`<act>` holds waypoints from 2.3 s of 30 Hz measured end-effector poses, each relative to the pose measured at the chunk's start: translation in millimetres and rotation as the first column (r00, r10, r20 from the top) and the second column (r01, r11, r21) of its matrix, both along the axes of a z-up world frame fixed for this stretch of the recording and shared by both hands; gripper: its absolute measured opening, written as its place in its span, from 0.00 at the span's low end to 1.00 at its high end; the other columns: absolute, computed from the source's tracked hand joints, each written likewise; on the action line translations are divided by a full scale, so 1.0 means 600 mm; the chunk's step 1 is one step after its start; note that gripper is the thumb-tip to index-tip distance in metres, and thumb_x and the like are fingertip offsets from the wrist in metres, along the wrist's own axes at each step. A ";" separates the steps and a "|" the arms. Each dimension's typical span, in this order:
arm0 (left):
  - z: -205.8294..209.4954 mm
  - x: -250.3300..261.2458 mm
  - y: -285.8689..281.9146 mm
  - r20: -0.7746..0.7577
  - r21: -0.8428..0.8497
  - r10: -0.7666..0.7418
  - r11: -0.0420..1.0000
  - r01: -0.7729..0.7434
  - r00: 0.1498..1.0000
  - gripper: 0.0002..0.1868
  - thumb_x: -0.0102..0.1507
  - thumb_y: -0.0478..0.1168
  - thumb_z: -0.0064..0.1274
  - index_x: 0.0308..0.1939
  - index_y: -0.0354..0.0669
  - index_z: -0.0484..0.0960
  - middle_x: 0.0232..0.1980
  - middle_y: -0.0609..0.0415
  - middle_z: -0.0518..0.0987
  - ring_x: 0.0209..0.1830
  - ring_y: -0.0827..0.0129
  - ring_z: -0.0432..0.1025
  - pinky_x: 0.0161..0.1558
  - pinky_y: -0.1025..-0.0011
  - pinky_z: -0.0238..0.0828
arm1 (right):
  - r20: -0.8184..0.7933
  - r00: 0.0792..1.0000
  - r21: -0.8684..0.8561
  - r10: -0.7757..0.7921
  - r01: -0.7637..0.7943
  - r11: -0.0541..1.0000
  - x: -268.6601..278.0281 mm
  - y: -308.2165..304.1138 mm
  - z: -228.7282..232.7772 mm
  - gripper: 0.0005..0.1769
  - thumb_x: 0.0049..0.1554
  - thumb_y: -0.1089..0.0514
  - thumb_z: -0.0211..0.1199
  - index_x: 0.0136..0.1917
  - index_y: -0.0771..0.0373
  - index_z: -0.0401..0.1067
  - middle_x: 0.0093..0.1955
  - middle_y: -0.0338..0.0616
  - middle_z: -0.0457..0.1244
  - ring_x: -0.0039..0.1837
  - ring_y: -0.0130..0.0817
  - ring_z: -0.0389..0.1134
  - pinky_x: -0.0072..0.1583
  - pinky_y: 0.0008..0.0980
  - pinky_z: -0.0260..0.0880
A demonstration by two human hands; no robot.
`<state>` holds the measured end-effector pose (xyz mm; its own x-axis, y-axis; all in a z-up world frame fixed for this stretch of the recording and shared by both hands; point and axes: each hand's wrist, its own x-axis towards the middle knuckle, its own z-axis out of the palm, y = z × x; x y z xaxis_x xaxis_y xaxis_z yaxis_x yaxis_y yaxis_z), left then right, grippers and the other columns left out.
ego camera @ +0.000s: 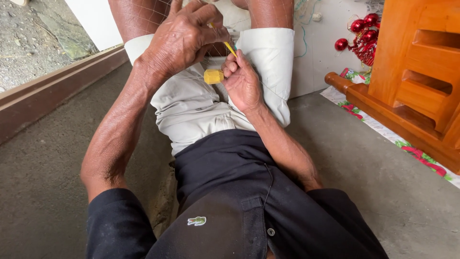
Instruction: The person repairs a damaged fishing net by weaving new thread into the mesh using a netting needle.
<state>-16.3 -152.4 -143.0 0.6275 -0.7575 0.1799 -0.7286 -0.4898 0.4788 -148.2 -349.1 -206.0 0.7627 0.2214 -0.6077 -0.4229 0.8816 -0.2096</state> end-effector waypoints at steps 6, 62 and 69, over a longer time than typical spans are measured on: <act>0.009 -0.006 -0.011 -0.143 -0.152 -0.053 0.988 0.031 0.988 0.04 0.70 0.36 0.67 0.49 0.43 0.91 0.50 0.55 0.79 0.52 0.62 0.75 0.66 0.56 0.63 | -0.012 1.000 0.007 0.018 -0.018 1.000 0.000 -0.001 -0.006 0.13 0.68 0.49 0.62 0.53 0.61 0.72 0.40 0.33 0.60 0.45 0.23 0.61 0.51 0.26 0.61; 0.171 -0.346 0.104 -0.672 0.223 0.376 0.924 -0.310 0.638 0.21 0.59 0.34 0.55 0.57 0.42 0.85 0.34 0.51 0.85 0.24 0.52 0.77 0.27 0.58 0.69 | 0.040 0.998 -0.438 0.053 -0.030 0.898 0.000 0.009 -0.014 0.14 0.64 0.54 0.70 0.58 0.62 0.73 0.39 0.34 0.59 0.44 0.25 0.59 0.52 0.26 0.61; 0.183 -0.310 0.094 -0.753 -0.206 0.108 0.899 -0.388 0.649 0.25 0.57 0.30 0.58 0.60 0.40 0.84 0.41 0.56 0.89 0.31 0.65 0.83 0.33 0.70 0.74 | 0.047 0.999 -0.292 0.022 -0.007 0.956 -0.011 -0.006 0.005 0.19 0.69 0.43 0.59 0.64 0.57 0.73 0.44 0.35 0.62 0.48 0.26 0.62 0.56 0.30 0.64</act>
<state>-202.2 -96.0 -33.4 0.8188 -0.5365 -0.2043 0.0302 -0.3151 0.9486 -154.5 -352.8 -203.0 0.7915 0.0513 -0.6091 -0.4179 0.7725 -0.4780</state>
